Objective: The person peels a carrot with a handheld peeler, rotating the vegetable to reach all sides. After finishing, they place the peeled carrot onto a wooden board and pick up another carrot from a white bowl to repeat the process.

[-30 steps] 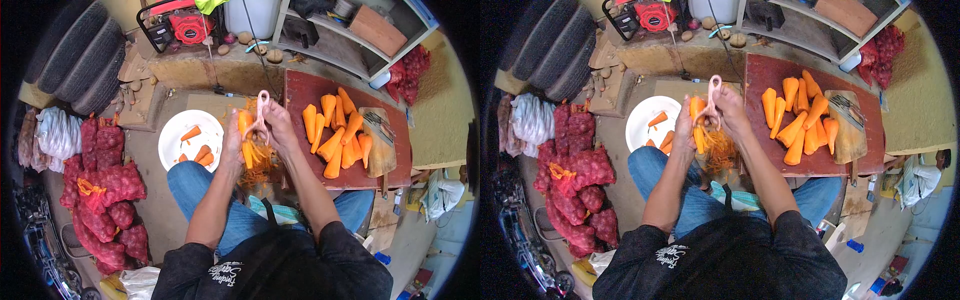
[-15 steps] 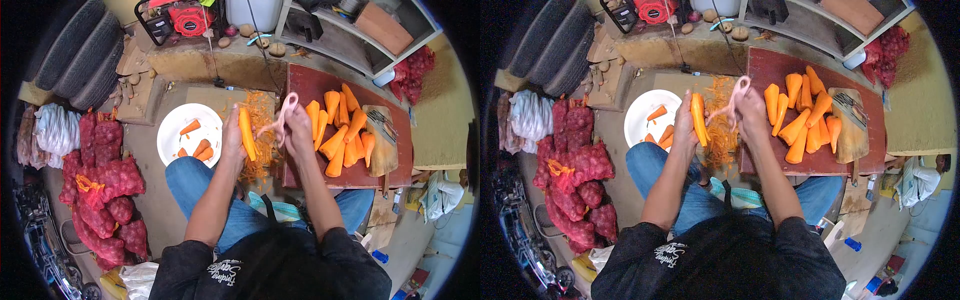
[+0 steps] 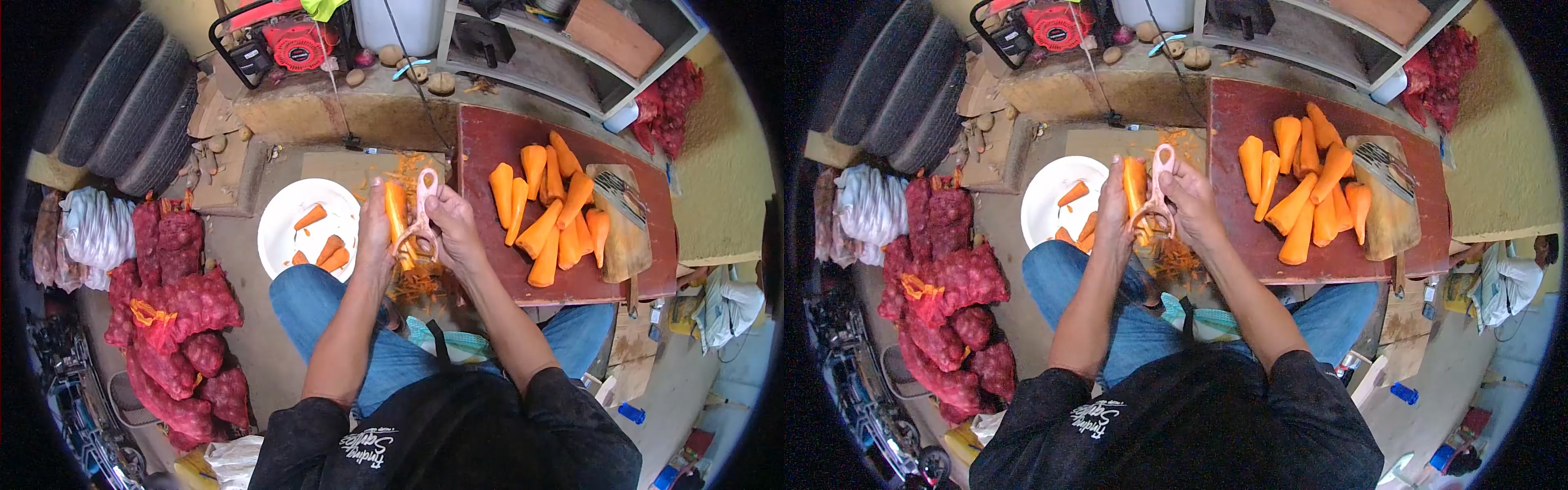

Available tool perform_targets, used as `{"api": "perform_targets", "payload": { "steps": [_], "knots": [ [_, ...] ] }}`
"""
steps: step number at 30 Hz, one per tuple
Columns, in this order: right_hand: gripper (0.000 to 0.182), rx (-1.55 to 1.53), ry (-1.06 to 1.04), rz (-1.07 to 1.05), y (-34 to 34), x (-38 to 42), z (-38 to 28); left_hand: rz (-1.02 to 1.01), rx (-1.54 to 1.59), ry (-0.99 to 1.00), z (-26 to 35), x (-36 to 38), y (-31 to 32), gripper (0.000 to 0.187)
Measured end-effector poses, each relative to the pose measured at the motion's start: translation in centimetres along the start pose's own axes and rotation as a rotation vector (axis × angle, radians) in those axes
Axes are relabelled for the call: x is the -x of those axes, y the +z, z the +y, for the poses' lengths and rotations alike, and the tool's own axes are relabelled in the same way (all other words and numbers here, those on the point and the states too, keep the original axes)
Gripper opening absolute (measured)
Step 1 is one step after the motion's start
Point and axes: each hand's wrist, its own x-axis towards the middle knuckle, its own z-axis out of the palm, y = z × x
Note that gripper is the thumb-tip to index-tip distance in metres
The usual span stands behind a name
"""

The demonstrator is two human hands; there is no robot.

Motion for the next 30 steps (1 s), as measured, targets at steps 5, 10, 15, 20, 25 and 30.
{"api": "perform_targets", "payload": {
  "steps": [5,10,15,20,25,30],
  "knots": [
    [0.023,-0.007,-0.033,0.025,-0.6,-3.5,-0.3,-0.124,0.056,-0.051,-0.1,0.4,0.0,0.05],
    [0.022,0.066,-0.145,0.056,-2.1,-8.5,-1.3,-0.142,0.048,-0.139,0.4,0.8,-0.1,0.051],
    [0.019,0.137,-0.248,0.14,-6.3,-11.1,-1.8,-0.063,-0.22,0.114,0.0,0.2,-0.3,0.042],
    [0.018,0.346,-0.142,0.127,-3.3,-2.7,-2.8,0.197,-0.8,0.595,1.1,-0.6,-0.6,0.039],
    [0.024,0.123,-0.049,0.017,-2.7,-0.3,-0.3,0.033,-0.477,0.321,1.1,-0.2,0.2,0.044],
    [0.026,0.043,-0.062,0.068,-3.5,-0.4,-1.4,0.0,-0.054,-0.076,1.6,-0.8,-1.7,0.049]
  ]
}}
